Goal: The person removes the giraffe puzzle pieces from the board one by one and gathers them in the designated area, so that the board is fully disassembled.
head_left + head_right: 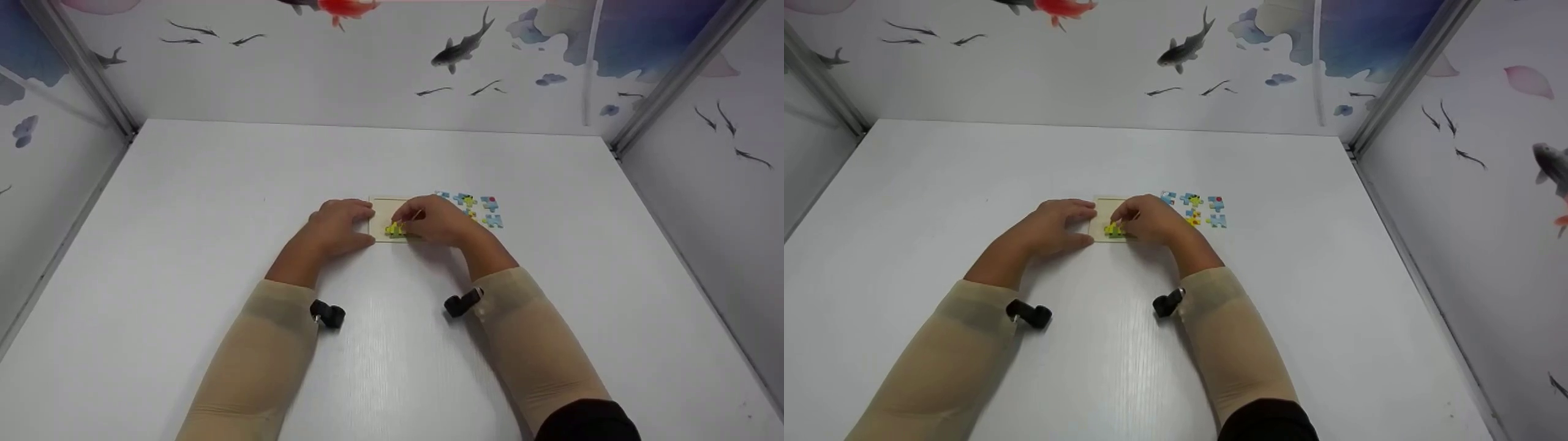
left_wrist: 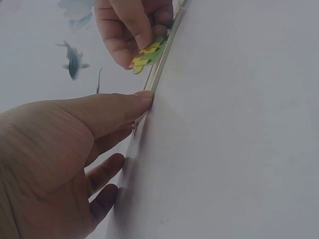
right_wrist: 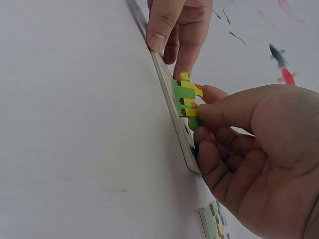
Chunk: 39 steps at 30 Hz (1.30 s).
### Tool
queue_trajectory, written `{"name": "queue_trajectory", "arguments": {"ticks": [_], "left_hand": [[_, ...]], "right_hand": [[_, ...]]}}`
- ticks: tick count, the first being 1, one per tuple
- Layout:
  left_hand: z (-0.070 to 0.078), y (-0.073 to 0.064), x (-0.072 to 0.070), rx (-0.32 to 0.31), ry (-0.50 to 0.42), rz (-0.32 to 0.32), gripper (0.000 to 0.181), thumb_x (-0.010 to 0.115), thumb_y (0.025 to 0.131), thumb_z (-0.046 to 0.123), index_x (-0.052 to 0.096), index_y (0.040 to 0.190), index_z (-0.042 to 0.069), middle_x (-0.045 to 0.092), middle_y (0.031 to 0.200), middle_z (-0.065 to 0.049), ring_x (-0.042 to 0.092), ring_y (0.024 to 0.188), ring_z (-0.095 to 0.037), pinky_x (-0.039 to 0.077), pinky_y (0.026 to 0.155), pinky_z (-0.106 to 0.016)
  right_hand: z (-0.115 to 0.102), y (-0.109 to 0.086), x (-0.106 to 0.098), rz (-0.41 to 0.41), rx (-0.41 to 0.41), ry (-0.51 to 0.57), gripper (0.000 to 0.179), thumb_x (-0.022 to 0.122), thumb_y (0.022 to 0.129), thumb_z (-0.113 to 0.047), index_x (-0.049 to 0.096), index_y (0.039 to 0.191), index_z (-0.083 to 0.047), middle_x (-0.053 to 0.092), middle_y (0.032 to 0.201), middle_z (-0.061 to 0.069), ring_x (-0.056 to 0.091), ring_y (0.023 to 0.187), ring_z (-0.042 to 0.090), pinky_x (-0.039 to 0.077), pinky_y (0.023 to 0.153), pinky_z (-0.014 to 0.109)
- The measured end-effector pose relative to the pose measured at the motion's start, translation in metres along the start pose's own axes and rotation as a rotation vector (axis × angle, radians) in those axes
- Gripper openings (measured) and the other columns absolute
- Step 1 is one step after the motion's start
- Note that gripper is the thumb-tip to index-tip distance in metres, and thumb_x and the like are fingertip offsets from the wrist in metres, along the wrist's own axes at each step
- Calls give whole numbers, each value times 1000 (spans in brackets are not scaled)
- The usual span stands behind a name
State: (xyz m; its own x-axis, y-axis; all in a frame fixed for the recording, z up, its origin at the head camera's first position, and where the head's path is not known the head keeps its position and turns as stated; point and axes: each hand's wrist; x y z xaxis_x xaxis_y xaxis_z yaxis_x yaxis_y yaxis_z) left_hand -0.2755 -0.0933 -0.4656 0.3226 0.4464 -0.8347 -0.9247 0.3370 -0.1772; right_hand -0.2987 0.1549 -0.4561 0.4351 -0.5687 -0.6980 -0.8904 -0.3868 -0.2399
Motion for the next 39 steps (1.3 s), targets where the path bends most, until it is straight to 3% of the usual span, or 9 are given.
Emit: {"name": "queue_trajectory", "arguments": {"ticks": [8, 14, 20, 30, 39], "left_hand": [[3, -2, 0, -32, -15, 1, 62, 77, 98, 37, 58, 156, 27, 48, 167, 11, 32, 163, -28, 27, 131, -62], [3, -4, 0, -33, -24, 7, 62, 77, 97, 36, 58, 156, 26, 48, 167, 11, 31, 163, -28, 26, 132, -60], [3, -4, 1, -28, -34, 12, 62, 77, 97, 35, 59, 155, 26, 48, 167, 11, 31, 164, -28, 25, 132, -60], [2, -4, 3, -21, -16, 1, 62, 76, 98, 36, 58, 156, 26, 47, 169, 9, 30, 164, -29, 25, 132, -60], [2, -5, -1, -14, -31, 18, 62, 76, 98, 36, 58, 156, 25, 48, 167, 10, 31, 164, -28, 25, 133, -58]], "right_hand": [[-2, -7, -11, 13, 31, 104, 16, 69, 105, -23, 80, 112, -31, 75, 118, -3, 64, 106, 20, 55, 90, 34], [5, -18, -34, 19, 57, 135, 17, 70, 104, -23, 80, 117, -28, 77, 119, -1, 68, 106, 22, 59, 92, 38], [29, -35, -61, 39, 130, 169, 21, 73, 102, -19, 79, 122, -25, 75, 123, 2, 70, 109, 24, 60, 97, 42], [77, -57, -85, 58, 242, 184, 34, 76, 99, -16, 75, 133, -22, 71, 121, 6, 66, 109, 23, 61, 92, 30], [85, -58, -87, 35, 269, 165, 34, 80, 97, -19, 75, 130, -22, 72, 115, 4, 64, 103, 23, 59, 86, 26]]}}
Point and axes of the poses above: each hand's wrist, its own y-axis towards the middle knuckle, its own x-axis out of the palm, z = x × y
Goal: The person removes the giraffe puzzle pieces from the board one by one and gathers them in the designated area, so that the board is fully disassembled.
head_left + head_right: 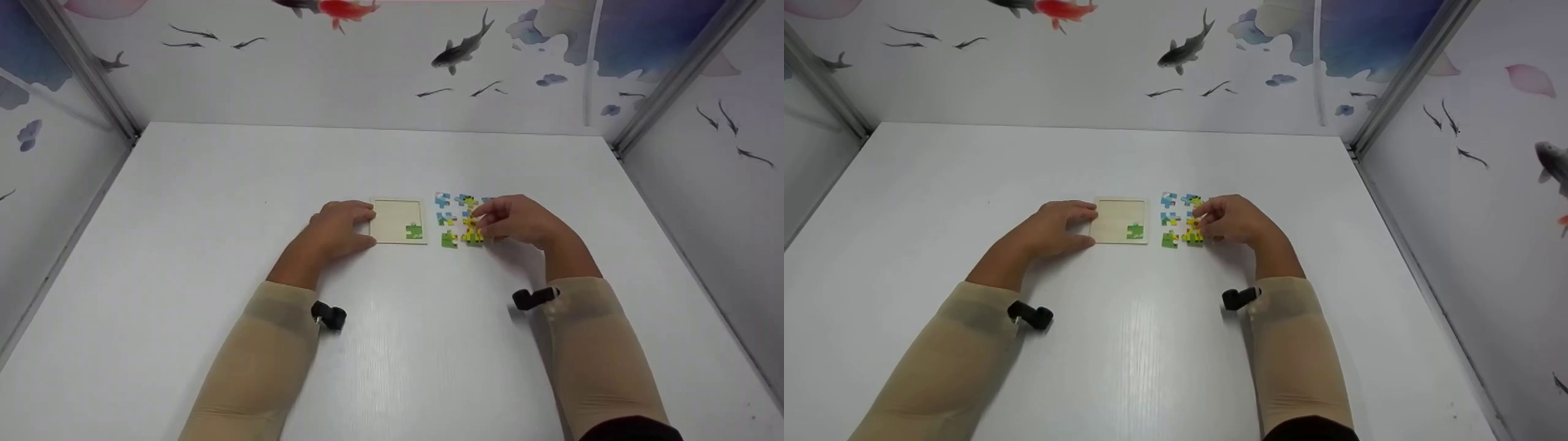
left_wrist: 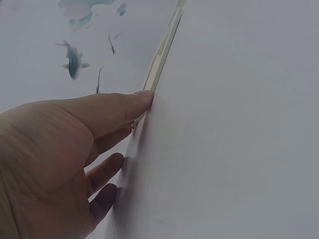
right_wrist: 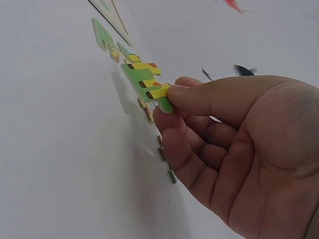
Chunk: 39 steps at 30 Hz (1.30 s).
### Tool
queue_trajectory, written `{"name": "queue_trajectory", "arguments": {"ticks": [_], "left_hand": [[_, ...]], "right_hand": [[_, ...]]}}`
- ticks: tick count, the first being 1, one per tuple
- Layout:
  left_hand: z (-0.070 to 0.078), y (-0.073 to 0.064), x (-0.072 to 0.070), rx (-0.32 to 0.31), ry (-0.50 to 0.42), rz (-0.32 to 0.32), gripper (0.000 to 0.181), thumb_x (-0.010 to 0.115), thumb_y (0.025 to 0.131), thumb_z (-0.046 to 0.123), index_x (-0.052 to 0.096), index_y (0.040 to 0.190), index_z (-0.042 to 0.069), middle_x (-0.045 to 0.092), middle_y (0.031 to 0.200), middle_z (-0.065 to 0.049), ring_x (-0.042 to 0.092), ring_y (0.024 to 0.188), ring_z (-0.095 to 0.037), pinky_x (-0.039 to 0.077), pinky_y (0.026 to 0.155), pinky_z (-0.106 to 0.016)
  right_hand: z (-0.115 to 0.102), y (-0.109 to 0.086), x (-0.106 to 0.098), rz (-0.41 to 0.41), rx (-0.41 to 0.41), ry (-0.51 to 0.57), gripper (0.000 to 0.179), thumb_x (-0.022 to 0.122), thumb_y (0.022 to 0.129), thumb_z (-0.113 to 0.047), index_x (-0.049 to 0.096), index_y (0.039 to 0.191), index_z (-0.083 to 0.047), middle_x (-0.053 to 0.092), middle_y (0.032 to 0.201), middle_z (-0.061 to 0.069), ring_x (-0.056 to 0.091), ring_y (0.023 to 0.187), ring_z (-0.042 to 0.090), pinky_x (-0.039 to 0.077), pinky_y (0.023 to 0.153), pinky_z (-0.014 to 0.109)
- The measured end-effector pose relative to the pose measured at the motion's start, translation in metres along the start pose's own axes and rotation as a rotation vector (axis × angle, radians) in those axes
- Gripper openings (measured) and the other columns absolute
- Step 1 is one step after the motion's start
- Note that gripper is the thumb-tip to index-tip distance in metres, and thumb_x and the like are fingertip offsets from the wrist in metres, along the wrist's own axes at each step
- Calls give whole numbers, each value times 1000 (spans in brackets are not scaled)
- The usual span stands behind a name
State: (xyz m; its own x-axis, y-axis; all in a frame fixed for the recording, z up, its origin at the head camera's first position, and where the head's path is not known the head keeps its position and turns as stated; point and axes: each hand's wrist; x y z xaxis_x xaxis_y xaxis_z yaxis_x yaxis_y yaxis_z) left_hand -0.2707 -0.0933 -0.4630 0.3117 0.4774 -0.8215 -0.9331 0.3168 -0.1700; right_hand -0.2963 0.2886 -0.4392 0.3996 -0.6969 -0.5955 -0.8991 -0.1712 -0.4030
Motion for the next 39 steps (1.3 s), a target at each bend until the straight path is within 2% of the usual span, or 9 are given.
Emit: {"name": "queue_trajectory", "arguments": {"ticks": [6, 13, 23, 30, 39], "left_hand": [[0, 0, 0, 4, 8, 7, 61, 77, 98, 36, 59, 155, 25, 49, 167, 11, 33, 163, -28, 26, 132, -59], [0, 2, 1, -10, 16, -13, 61, 76, 98, 36, 58, 156, 26, 47, 168, 11, 30, 164, -29, 24, 132, -60], [0, 1, 0, -13, 12, -25, 62, 74, 99, 37, 57, 157, 26, 45, 169, 11, 28, 165, -29, 24, 133, -60], [-1, 1, 0, -13, 10, -15, 62, 74, 98, 37, 56, 157, 27, 45, 170, 9, 28, 165, -29, 24, 132, -60], [1, 1, 0, -23, -1, -24, 63, 75, 99, 36, 55, 158, 27, 44, 170, 10, 28, 165, -29, 22, 133, -61]], "right_hand": [[-1, -1, 3, 16, 9, -43, 33, 81, 96, -21, 75, 129, -22, 72, 111, 4, 62, 99, 23, 58, 83, 27], [0, 0, 3, 5, -1, -92, 34, 80, 95, -21, 74, 129, -22, 72, 111, 4, 61, 99, 24, 57, 84, 29], [-2, 2, 4, 21, -18, -61, 42, 83, 93, -18, 71, 133, -18, 72, 114, 6, 63, 100, 23, 58, 83, 27], [-25, 0, 18, 79, -30, -49, 36, 79, 97, -18, 74, 132, -24, 72, 118, 5, 63, 107, 23, 57, 88, 31], [-55, 2, 43, 8, -167, -110, 34, 80, 96, -21, 75, 130, -23, 73, 115, 2, 64, 108, 23, 56, 90, 34]]}}
Point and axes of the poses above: each hand's wrist, its own y-axis towards the middle knuckle, its own x-axis out of the palm, z = x × y
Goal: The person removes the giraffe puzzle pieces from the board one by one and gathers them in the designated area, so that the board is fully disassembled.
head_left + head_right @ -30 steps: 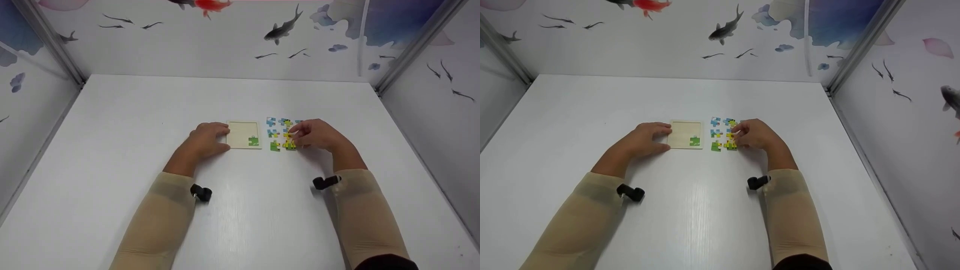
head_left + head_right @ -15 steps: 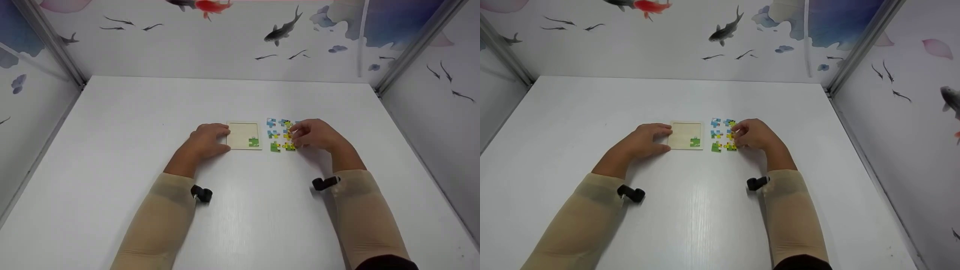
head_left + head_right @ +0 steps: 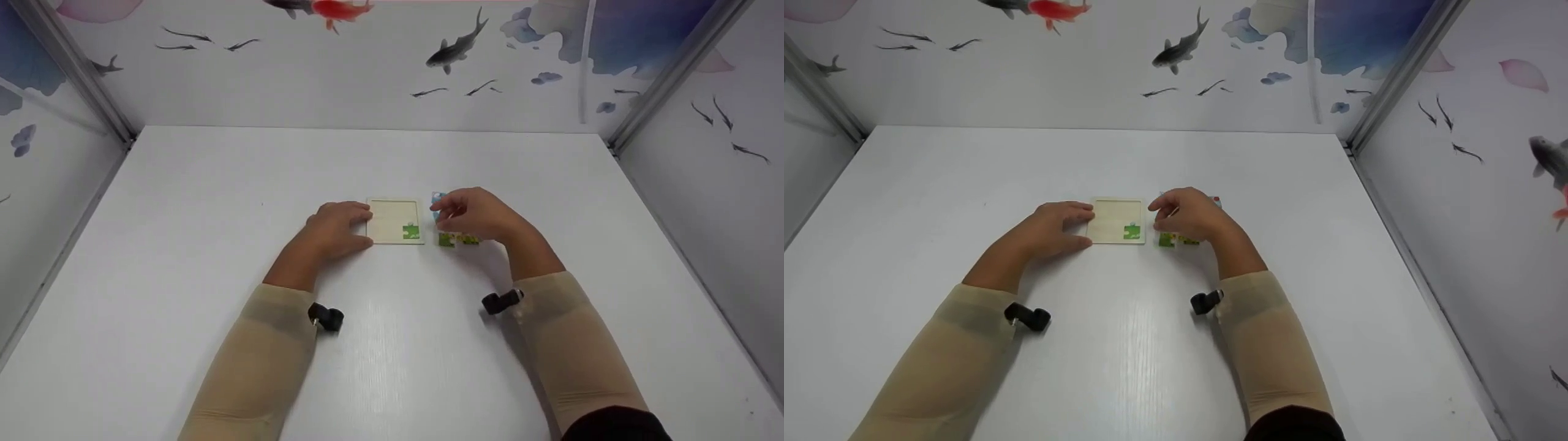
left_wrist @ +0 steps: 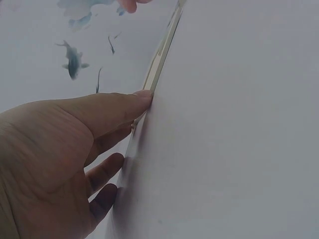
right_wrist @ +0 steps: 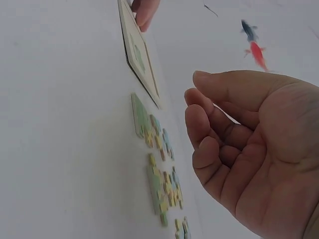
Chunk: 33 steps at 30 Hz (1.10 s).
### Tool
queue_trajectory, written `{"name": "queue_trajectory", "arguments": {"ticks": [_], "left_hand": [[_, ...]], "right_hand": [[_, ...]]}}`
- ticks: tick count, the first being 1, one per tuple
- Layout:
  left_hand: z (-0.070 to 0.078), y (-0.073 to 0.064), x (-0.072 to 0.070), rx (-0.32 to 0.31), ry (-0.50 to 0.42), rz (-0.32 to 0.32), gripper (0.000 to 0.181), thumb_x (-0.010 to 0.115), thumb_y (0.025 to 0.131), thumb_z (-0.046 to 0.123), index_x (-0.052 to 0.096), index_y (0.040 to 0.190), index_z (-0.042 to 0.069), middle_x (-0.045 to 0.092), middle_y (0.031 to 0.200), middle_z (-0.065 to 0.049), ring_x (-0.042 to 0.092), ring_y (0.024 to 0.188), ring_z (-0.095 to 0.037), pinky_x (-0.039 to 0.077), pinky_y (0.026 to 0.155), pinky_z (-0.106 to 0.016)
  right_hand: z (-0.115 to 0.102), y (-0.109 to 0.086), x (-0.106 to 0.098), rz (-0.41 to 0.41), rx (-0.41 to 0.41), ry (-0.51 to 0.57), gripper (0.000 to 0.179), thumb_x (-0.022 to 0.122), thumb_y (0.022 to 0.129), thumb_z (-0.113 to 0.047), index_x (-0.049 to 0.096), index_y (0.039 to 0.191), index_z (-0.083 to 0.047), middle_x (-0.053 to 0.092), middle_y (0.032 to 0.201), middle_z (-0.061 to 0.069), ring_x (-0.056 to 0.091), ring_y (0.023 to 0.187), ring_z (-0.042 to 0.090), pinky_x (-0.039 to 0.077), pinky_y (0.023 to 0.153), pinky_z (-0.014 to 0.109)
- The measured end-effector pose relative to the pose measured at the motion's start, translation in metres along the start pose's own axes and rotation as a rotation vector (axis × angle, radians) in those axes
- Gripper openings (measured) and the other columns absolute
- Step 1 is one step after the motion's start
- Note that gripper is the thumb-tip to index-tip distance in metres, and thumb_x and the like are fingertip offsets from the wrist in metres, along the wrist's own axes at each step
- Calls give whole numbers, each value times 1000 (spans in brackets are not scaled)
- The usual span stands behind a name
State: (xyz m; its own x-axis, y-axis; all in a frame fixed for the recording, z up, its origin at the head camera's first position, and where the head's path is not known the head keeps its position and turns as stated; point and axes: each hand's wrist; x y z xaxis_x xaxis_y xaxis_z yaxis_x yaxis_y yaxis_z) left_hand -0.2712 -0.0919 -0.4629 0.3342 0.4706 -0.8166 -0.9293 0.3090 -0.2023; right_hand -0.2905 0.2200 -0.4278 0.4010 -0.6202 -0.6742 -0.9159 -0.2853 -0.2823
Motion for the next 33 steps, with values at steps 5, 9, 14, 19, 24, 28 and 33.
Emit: {"name": "queue_trajectory", "arguments": {"ticks": [5, 9, 14, 19, 24, 28, 33], "left_hand": [[1, -1, -1, -9, -6, 0, 63, 75, 99, 36, 56, 158, 27, 44, 170, 10, 27, 165, -29, 21, 133, -61], [1, -1, -1, -14, 1, -5, 62, 75, 99, 37, 56, 157, 27, 44, 171, 9, 27, 165, -30, 21, 133, -62], [-1, 1, -1, 5, 17, 4, 62, 76, 98, 37, 58, 156, 26, 46, 169, 10, 31, 164, -30, 26, 131, -63], [-3, 4, 0, 29, 29, 1, 62, 76, 98, 39, 58, 156, 25, 47, 169, 9, 33, 163, -31, 28, 130, -63], [-3, 4, -1, 23, 22, 8, 62, 76, 98, 37, 58, 156, 25, 47, 169, 10, 32, 163, -31, 27, 131, -62], [-2, 3, -1, 18, 13, 5, 62, 76, 98, 37, 58, 156, 25, 47, 169, 10, 31, 164, -31, 27, 131, -62], [-3, 4, 0, 31, 21, 5, 62, 76, 98, 37, 58, 156, 25, 46, 169, 9, 31, 164, -31, 27, 131, -62]], "right_hand": [[-17, 4, 4, -27, -12, -24, 35, 79, 97, -20, 75, 131, -23, 73, 116, 1, 65, 109, 23, 56, 93, 37], [-31, 8, 8, -56, -20, -20, 34, 80, 97, -22, 76, 131, -24, 74, 116, 0, 66, 108, 22, 57, 93, 36], [-42, 15, 15, -80, -85, 1, 34, 79, 98, -24, 75, 132, -20, 75, 114, 1, 67, 106, 21, 57, 91, 36], [-38, 20, 23, -74, -85, -3, 33, 79, 97, -24, 77, 129, -21, 74, 115, 1, 66, 106, 22, 57, 90, 35], [-27, 24, 29, -70, -48, -28, 30, 78, 97, -22, 76, 127, -24, 73, 121, -1, 65, 113, 21, 57, 96, 39], [-24, 25, 34, -76, -36, -68, 32, 78, 95, -18, 77, 127, -25, 71, 122, 0, 62, 113, 22, 56, 96, 38], [-27, 26, 40, -82, -25, -133, 37, 81, 90, -14, 78, 125, -26, 67, 122, -1, 60, 112, 23, 57, 91, 39]]}}
Point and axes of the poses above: each hand's wrist, its own y-axis towards the middle knuckle, its own x-axis out of the palm, z = x × y
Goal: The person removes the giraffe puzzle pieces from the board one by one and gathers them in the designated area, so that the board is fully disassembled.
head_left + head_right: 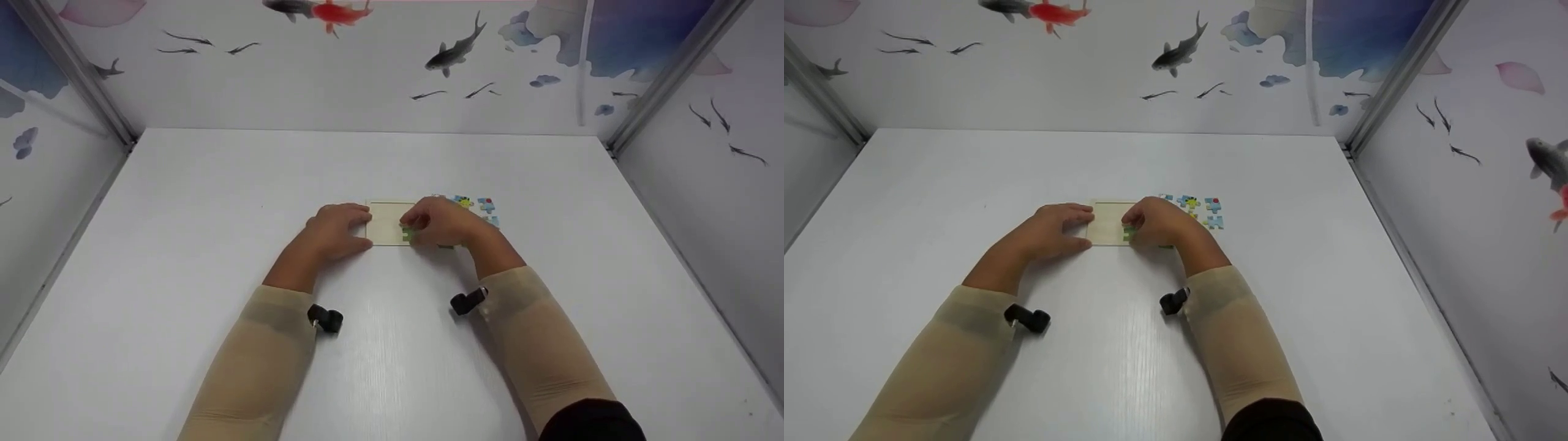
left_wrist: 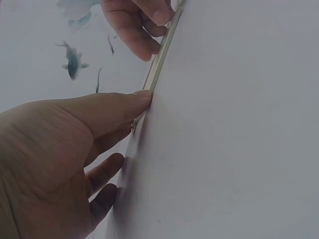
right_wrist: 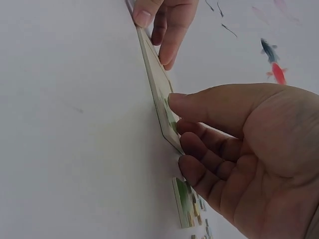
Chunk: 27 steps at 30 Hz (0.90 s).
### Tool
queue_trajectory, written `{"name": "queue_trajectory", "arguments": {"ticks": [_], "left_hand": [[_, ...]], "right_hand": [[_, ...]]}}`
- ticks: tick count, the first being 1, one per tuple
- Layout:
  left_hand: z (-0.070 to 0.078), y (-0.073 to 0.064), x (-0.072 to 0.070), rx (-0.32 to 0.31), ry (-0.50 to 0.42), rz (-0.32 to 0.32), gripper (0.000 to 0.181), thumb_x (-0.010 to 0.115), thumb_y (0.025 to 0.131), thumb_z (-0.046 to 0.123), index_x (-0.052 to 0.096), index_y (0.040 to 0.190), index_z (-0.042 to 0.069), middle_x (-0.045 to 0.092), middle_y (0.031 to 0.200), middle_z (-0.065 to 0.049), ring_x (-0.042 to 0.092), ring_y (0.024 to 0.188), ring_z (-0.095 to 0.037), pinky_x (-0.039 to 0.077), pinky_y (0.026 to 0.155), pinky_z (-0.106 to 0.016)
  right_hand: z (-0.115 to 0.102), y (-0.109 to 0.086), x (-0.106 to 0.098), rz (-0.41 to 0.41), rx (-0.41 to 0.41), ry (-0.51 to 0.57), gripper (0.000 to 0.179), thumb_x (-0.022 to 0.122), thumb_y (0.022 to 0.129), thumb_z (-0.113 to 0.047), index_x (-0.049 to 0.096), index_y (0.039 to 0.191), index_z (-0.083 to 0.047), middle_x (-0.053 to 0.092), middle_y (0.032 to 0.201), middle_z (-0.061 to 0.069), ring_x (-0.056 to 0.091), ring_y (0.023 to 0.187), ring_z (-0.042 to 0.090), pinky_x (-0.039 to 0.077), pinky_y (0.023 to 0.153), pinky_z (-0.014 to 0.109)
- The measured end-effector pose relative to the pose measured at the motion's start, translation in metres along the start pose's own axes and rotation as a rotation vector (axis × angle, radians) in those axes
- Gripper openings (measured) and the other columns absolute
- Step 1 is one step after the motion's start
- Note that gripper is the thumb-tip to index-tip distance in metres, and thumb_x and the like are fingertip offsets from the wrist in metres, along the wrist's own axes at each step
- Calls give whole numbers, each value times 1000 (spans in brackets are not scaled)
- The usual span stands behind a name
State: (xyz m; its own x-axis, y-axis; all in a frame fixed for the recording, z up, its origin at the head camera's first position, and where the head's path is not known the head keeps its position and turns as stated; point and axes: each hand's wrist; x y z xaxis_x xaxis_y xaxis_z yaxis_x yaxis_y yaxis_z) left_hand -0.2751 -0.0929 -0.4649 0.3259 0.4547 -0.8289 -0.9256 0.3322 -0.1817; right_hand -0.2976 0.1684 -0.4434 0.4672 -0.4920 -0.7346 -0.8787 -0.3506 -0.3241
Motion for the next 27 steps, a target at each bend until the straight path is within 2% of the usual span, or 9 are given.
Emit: {"name": "queue_trajectory", "arguments": {"ticks": [7, 14, 21, 27], "left_hand": [[-1, 1, 1, 5, 5, 3, 61, 76, 98, 37, 58, 156, 25, 47, 169, 8, 32, 163, -30, 27, 131, -61], [1, -2, 1, 2, -30, 18, 60, 76, 97, 35, 60, 154, 25, 49, 167, 9, 33, 163, -30, 26, 130, -63], [1, -2, 1, -7, -36, 12, 61, 76, 97, 34, 60, 154, 24, 48, 168, 9, 32, 163, -29, 26, 131, -62], [1, -2, 0, -11, -23, 6, 63, 76, 97, 36, 57, 156, 25, 47, 169, 8, 32, 163, -30, 27, 132, -61]], "right_hand": [[-4, 1, 2, -6, -11, -65, 37, 80, 88, -9, 80, 122, -23, 65, 121, -1, 58, 111, 25, 54, 95, 41], [2, 3, 4, -11, -86, -90, 35, 77, 89, -7, 80, 122, -19, 66, 122, 0, 60, 109, 24, 55, 97, 41], [0, 4, 4, -14, -51, -62, 34, 77, 89, -5, 75, 119, -21, 68, 118, 3, 61, 108, 24, 56, 97, 42], [3, 1, 2, 6, -28, -21, 32, 74, 92, -8, 76, 117, -28, 71, 118, -1, 62, 111, 22, 55, 97, 40]]}}
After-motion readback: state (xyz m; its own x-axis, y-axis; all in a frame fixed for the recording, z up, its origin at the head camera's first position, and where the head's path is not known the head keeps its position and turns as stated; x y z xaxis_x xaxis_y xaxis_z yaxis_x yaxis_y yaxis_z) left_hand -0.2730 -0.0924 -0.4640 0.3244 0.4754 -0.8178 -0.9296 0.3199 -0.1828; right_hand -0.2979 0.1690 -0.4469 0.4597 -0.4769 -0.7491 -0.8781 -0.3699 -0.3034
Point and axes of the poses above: each hand's wrist, its own y-axis towards the middle knuckle, its own x-axis out of the palm, z = x × y
